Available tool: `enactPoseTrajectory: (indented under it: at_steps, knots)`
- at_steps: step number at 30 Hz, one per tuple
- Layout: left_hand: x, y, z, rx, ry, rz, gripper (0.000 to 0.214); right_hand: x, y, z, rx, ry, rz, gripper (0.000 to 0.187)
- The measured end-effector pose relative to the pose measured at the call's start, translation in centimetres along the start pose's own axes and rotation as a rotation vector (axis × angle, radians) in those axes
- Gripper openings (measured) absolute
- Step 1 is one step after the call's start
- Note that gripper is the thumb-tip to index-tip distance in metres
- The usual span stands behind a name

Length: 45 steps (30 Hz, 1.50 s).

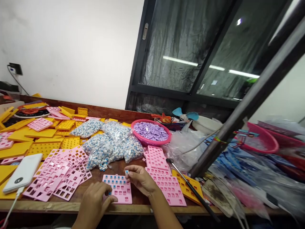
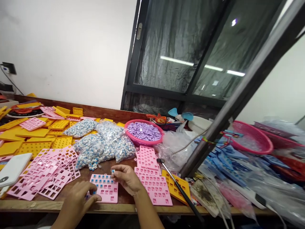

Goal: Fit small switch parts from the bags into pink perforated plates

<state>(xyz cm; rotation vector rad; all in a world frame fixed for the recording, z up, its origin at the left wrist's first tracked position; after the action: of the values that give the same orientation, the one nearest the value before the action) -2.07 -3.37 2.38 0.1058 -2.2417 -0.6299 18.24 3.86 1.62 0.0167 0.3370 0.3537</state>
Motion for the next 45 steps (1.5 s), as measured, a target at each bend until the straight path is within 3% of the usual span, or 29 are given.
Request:
enactPoseTrajectory:
  at_steps: [4,9,11,15,21,25,30,37,41,45]
  knots:
    - [-2.2,2.5,-0.8,0.017,0.103,0.093,0.02,1.6,-1.8,0.0,0.081,-0.126,-0.103,0.043]
    - [-3.7,3.5,-0.2,0.137,0.108,0.23,0.022,1.2,-2.7,1.6,0.358,-0.734,-0.149,0.02]
    - [-3.8,3.5,-0.2,0.148,0.089,0.237,0.022,0.5,-3.0,1.6,0.391,-0.856,-0.114,0.015]
    - [-4.0,3.8,-0.5,0.138,0.084,0.247,0.023,-0.2,-3.4,1.2,0.394,-0.949,-0.054,0.014]
    - [-4.6,4.5,-0.8,0.17,0.223,0.263,0.023,0.4,-3.4,0.7,0.415,-1.011,-0.078,0.018]
    - [-4.5,3.5,-1.1,0.061,0.315,0.257,0.013,0.4,-3.4,0.6,0.451,-1.112,-0.095,0.02]
    - [-4.1,2.6,-1.1,0.014,0.219,0.248,0.031,0.3,-3.1,0.5,0.44,-1.169,-0.092,0.018]
    - [-3.7,3.0,-1.2,0.05,0.146,0.191,0.022,-1.7,-4.6,0.1,0.491,-1.541,0.001,0.018]
    - [-3.7,2.8,-1.3,0.019,0.169,0.155,0.021,-2.2,-6.2,0.1,0.514,-1.516,0.034,0.033]
    - [-3.8,2.9,-1.5,-0.007,0.234,0.169,0.022,-2.2,-4.8,1.7,0.504,-1.393,-0.047,0.02]
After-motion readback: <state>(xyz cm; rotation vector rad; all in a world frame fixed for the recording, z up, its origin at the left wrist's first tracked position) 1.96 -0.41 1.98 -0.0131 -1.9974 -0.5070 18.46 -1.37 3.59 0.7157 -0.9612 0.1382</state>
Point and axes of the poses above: each hand's wrist, its own y-axis towards the middle knuckle, its own x-axis out of the back of the hand, z = x × y, the point moved 7 cm from there along y, towards the middle knuckle, and after that the axes turned 8 degrees about x, right-handed, at the moved point
